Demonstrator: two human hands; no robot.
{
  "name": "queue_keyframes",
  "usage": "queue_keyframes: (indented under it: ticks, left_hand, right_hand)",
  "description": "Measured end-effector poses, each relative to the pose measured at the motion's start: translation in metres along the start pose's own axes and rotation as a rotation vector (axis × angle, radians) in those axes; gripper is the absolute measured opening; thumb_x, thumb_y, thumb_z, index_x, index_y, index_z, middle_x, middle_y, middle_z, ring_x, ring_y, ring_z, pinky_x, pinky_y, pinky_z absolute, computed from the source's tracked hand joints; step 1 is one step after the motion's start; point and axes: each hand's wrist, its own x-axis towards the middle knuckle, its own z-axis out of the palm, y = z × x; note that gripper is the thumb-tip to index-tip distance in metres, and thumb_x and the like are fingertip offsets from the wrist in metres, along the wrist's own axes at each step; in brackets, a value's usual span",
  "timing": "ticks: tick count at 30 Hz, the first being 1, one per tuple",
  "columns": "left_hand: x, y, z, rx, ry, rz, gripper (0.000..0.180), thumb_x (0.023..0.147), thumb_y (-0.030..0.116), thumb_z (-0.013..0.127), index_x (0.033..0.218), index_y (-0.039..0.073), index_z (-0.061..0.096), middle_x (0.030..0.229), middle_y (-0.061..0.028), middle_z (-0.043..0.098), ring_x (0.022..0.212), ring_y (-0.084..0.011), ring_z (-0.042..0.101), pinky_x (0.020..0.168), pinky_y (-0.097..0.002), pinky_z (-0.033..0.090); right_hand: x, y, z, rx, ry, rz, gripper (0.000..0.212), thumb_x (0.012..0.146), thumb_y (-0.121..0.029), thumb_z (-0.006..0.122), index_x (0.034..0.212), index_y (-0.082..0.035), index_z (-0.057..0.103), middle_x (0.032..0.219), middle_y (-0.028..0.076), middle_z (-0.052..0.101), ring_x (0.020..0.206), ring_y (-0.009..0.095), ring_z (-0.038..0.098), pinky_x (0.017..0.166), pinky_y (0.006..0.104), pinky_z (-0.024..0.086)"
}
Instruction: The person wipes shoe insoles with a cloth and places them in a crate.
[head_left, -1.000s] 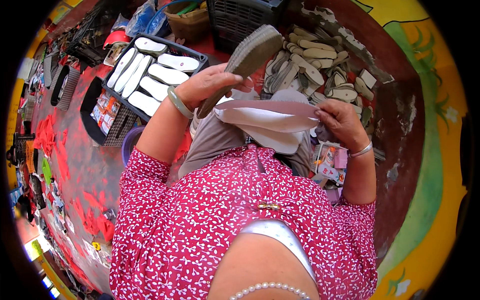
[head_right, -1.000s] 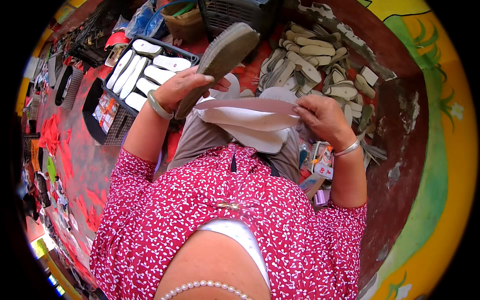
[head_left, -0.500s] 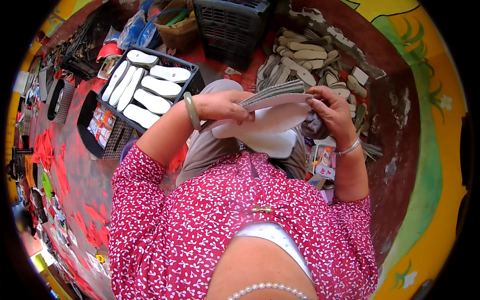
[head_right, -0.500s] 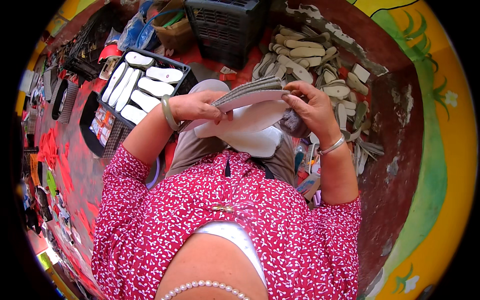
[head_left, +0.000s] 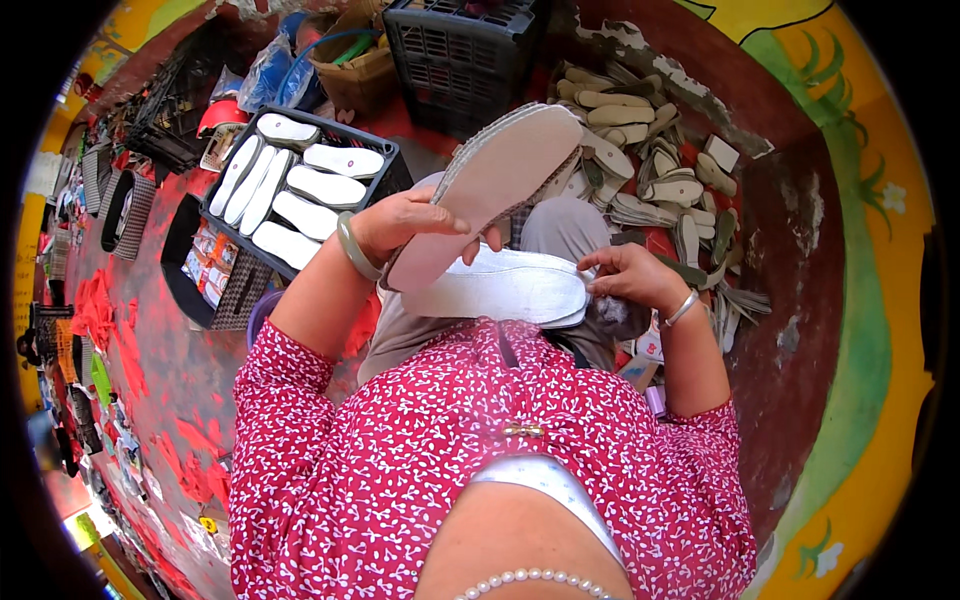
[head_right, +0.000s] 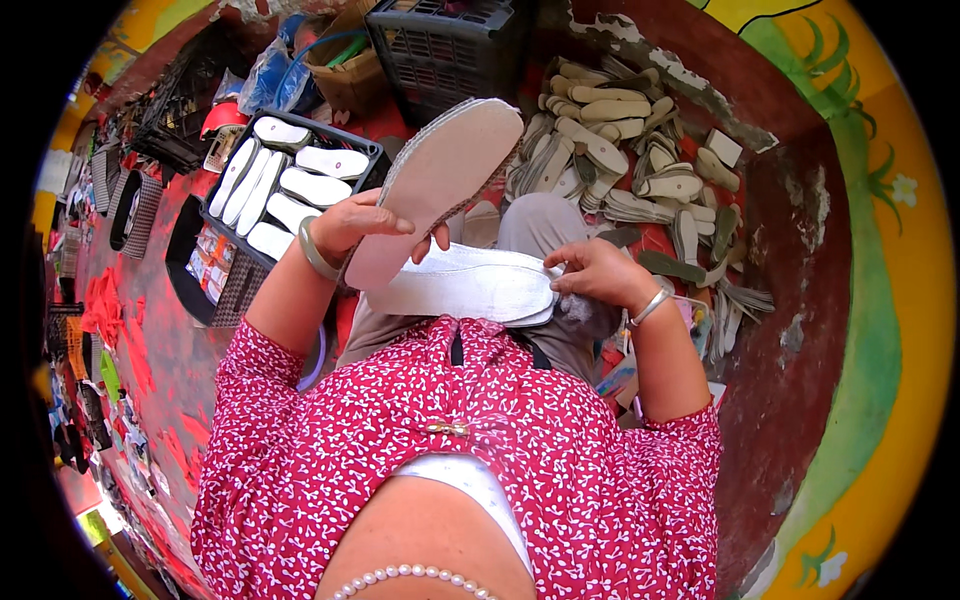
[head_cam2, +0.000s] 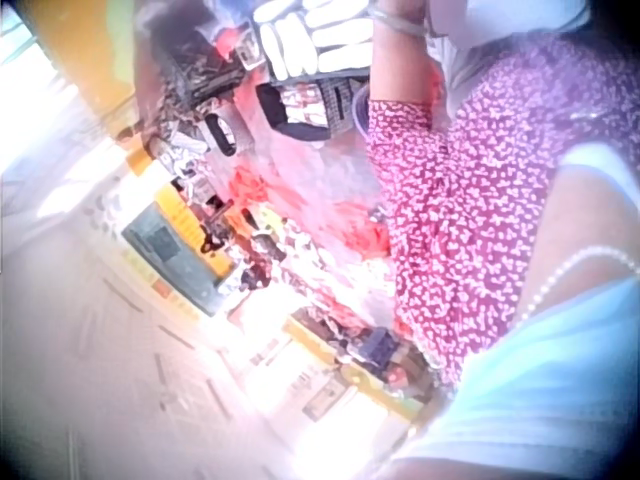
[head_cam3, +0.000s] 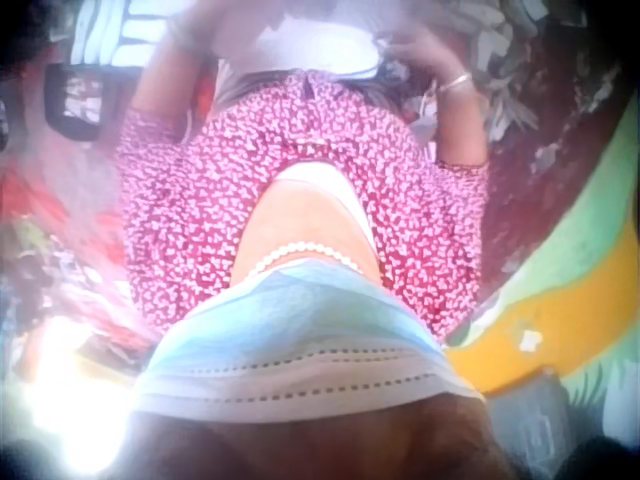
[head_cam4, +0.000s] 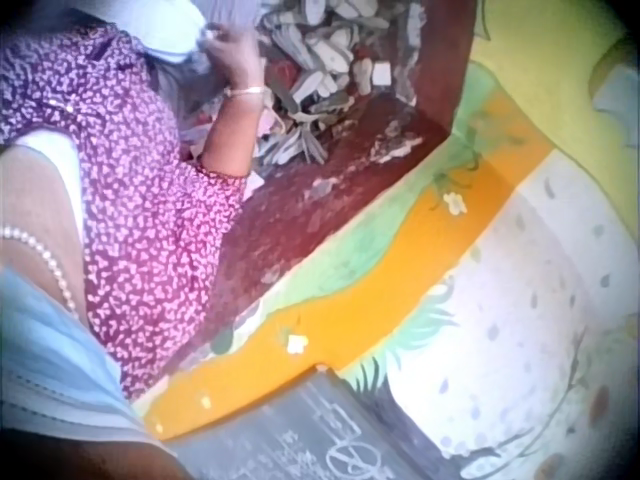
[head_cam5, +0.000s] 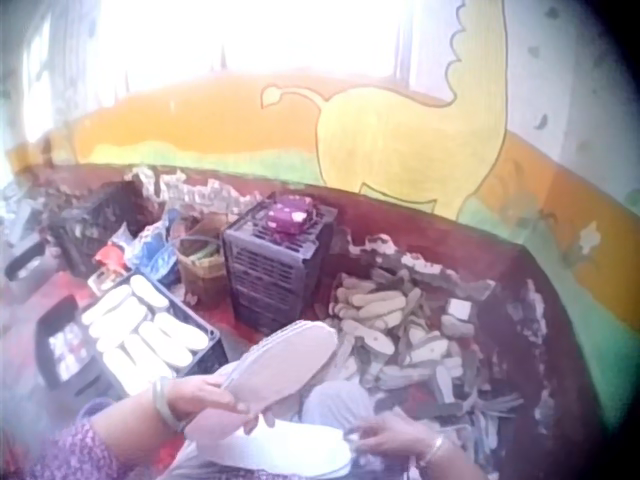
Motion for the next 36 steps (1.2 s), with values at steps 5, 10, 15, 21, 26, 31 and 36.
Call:
queue_keyframes:
  ticks: [5,10,15,21,26,31,36]
  left_hand:
    - [0.005,-0.015,0.014,-0.182,-0.030,0.014,0.047,0.078,0.014,0.055,0.118,-0.009,0.047,0.102,-0.0227,0.059,0.076,-0.0208,0.059,0.070,-0.0295,0.047]
    - [0.013,-0.019,0.032,-0.175,-0.085,0.024,0.048,0.080,0.019,0.059,0.118,-0.007,0.048,0.107,-0.0212,0.057,0.082,-0.0199,0.060,0.070,-0.0287,0.048]
    - [0.014,-0.016,0.037,-0.130,0.006,0.029,0.053,0.080,0.019,0.061,0.123,-0.007,0.045,0.110,-0.0208,0.057,0.087,-0.0202,0.060,0.072,-0.0286,0.051]
    - [0.011,-0.013,0.038,-0.055,0.015,0.040,0.058,0.081,0.024,0.062,0.126,-0.006,0.043,0.112,-0.0196,0.056,0.093,-0.0207,0.059,0.073,-0.0293,0.051]
    - [0.011,-0.014,0.040,-0.033,0.046,0.117,0.053,0.084,0.022,0.061,0.128,-0.002,0.043,0.117,-0.0169,0.053,0.098,-0.0205,0.057,0.077,-0.0307,0.051]
    - [0.012,-0.016,0.040,0.001,0.060,0.153,0.053,0.086,0.020,0.060,0.131,0.000,0.039,0.120,-0.0160,0.051,0.103,-0.0211,0.056,0.079,-0.0315,0.050]
    - [0.009,-0.011,0.047,0.036,0.047,0.179,0.058,0.087,0.021,0.060,0.135,0.002,0.035,0.124,-0.0158,0.049,0.109,-0.0220,0.054,0.081,-0.0320,0.050]
  right_hand:
    - [-0.018,-0.051,-0.015,0.066,0.423,-0.359,0.040,0.083,-0.007,0.061,0.122,0.001,0.055,0.090,0.003,0.061,0.080,0.006,0.053,0.072,0.0206,0.044]
    - [-0.018,-0.105,-0.005,0.023,0.628,-0.619,0.040,0.086,-0.009,0.061,0.124,-0.001,0.054,0.103,0.005,0.061,0.086,0.009,0.055,0.079,0.0215,0.044]
    - [-0.003,-0.097,-0.001,-0.194,0.688,-0.735,0.038,0.086,-0.008,0.062,0.123,-0.002,0.055,0.116,0.011,0.062,0.097,0.015,0.059,0.087,0.0245,0.044]
    - [0.003,-0.097,0.013,-0.129,0.815,-0.702,0.033,0.086,-0.009,0.062,0.119,-0.002,0.059,0.106,0.013,0.066,0.096,0.017,0.063,0.084,0.0261,0.046]
    - [0.005,-0.101,0.021,-0.102,0.924,-0.753,0.029,0.085,-0.005,0.062,0.114,-0.002,0.061,0.100,0.011,0.067,0.087,0.013,0.063,0.076,0.0239,0.048]
    - [0.010,-0.101,0.020,0.005,0.970,-0.789,0.022,0.084,-0.002,0.063,0.106,0.000,0.063,0.090,0.007,0.067,0.080,0.008,0.060,0.071,0.0215,0.048]
    - [0.010,-0.106,0.019,0.036,0.943,-0.768,0.019,0.084,-0.002,0.063,0.103,0.002,0.064,0.089,0.005,0.067,0.078,0.007,0.058,0.070,0.0204,0.047]
